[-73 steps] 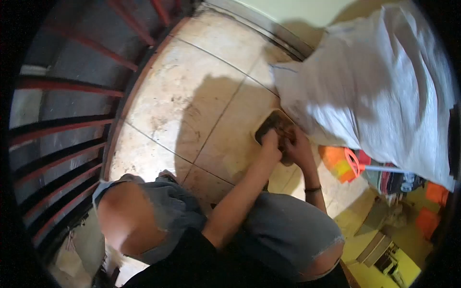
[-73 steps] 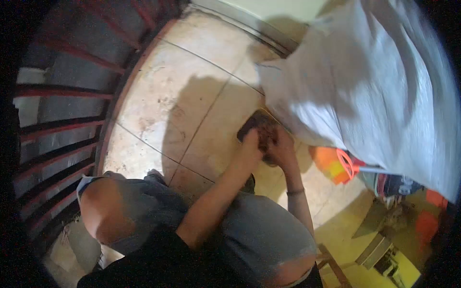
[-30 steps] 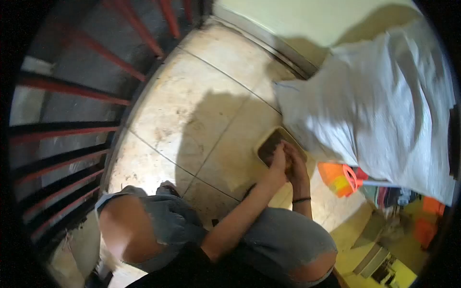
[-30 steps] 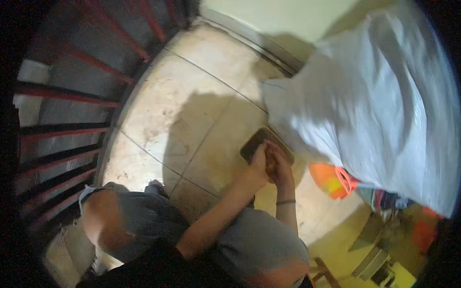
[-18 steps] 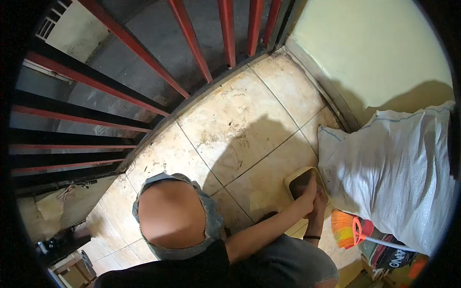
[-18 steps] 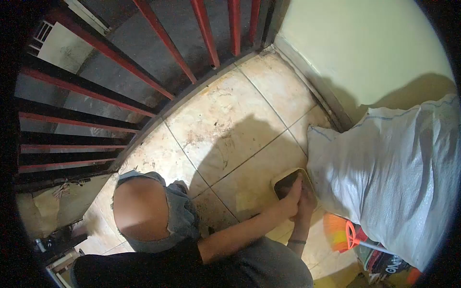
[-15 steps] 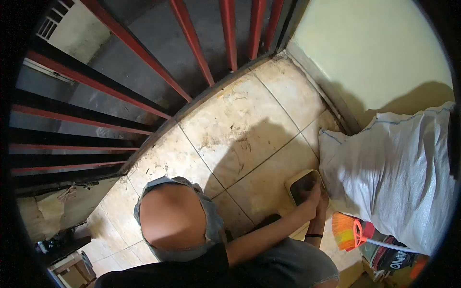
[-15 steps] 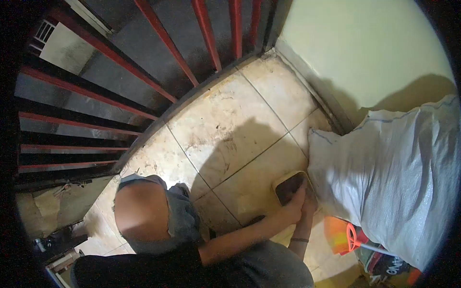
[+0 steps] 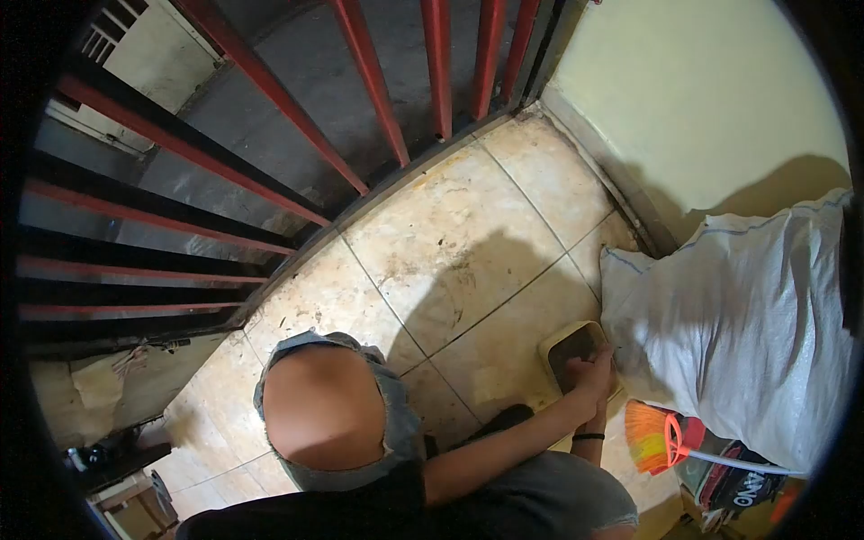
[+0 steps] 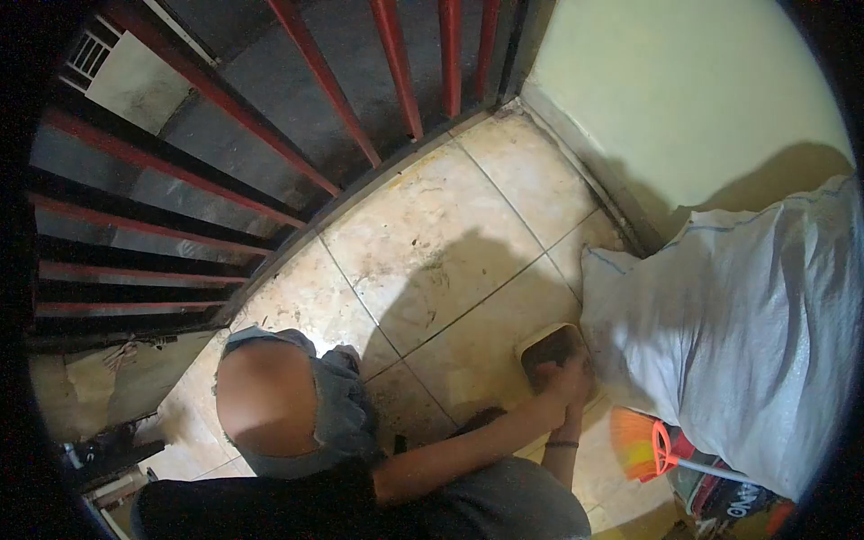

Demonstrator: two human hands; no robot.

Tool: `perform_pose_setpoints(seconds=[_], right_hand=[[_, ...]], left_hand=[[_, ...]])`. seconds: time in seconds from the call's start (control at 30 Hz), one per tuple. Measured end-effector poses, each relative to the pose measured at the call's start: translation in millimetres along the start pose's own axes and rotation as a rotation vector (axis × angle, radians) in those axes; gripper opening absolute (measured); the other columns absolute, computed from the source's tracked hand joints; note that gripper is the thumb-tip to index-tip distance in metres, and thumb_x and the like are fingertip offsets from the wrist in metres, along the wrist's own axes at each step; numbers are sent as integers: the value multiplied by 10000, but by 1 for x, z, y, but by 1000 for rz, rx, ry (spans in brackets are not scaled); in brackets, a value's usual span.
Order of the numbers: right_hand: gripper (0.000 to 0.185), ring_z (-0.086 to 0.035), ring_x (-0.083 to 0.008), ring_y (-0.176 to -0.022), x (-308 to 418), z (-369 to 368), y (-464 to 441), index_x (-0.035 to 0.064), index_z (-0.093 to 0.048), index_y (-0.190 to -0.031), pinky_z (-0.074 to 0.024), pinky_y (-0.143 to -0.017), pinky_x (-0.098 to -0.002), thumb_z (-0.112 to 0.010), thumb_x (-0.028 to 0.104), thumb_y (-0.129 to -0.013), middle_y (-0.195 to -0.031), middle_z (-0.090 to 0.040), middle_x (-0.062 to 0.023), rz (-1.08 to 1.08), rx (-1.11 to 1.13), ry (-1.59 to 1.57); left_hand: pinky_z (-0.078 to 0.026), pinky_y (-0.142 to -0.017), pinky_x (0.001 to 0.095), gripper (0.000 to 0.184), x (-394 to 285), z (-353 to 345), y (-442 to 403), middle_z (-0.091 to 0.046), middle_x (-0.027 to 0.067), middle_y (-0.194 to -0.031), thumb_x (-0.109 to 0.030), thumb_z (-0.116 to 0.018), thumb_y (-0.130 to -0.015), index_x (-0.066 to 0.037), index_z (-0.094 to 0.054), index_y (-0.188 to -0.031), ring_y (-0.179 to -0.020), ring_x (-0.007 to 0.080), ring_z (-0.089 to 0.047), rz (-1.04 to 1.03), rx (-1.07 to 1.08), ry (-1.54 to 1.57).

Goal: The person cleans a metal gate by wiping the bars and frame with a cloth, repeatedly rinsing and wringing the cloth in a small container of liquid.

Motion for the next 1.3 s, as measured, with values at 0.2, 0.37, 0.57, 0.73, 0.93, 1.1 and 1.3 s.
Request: perform_pose_setpoints(seconds=[0.2, 0.37, 0.57, 0.73, 0.93, 1.1, 1.3], right_hand=[[486, -675, -189, -834, -42, 7, -20, -8, -668, -1101, -533, -758, -355, -477, 434, -1038, -976, -748, -131, 55, -37, -63], [507, -631, -190, -927, -76, 44, -42, 30, -464, -1394, -524, -818, -317, -652, 230, -968, -1208, -643, -110, -313, 69, -233], [503, -649, -216, -1018, -9, 49, 20, 13, -442, -1403, -536, -861, -337, -645, 173, -972, -1238, -642, -135, -75, -58, -259], [503, -664, -237, -1093, 49, 39, 74, -1, -423, -1411, -546, -897, -355, -639, 126, -975, -1262, -640, -157, 55, -67, -324], [547, -608, -117, -941, 162, 18, 86, 26, -505, -1367, -499, -767, -270, -781, 118, -904, -1112, -650, -42, 126, 44, -246], [672, -585, -94, -912, 243, -3, 82, 32, -498, -1365, -500, -761, -263, -862, 24, -801, -1079, -620, -12, 344, 218, -61], [686, -652, -127, -903, 347, -46, 102, -13, -590, -1128, -548, -817, -315, -993, 237, -632, -964, -695, -84, 391, 164, 948]], left_hand=[[-430, -1039, 493, 884, -2, 3, 5, -546, 256, -1345, -677, -641, -843, 27, -482, -1354, -1264, 356, -539, -45, 35, -52], [-448, -1018, 497, 881, -14, 10, 11, -564, 273, -1316, -661, -659, -837, 45, -490, -1336, -1241, 368, -560, -106, 89, -144], [-470, -994, 502, 876, -70, 47, 38, -586, 293, -1282, -643, -680, -830, 65, -500, -1314, -1213, 383, -586, -503, 221, -688], [-501, -995, 475, 750, -90, 64, 30, -634, 329, -1232, -526, -611, -935, 127, -522, -1293, -1191, 420, -619, -601, 559, -877], [-547, -666, 323, 584, -157, 83, 110, -689, 111, -1043, -502, -592, -997, 30, -623, -1235, -945, 139, -660, -494, 880, -617], [-538, -719, 299, 394, -195, 97, 135, -678, 46, -1025, -360, -683, -983, -21, -651, -1182, -928, 115, -633, -496, 877, -183], [-534, -796, 281, 297, -248, 136, 159, -669, 40, -994, -254, -692, -989, -25, -618, -1163, -897, 102, -631, -735, 799, 35]])
Point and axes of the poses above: each hand's wrist, its own y-axis away from the middle knuckle, its own z-axis out of the back of the hand, x = y × z, the point moved 2 cm from there along -y, towards the middle knuckle
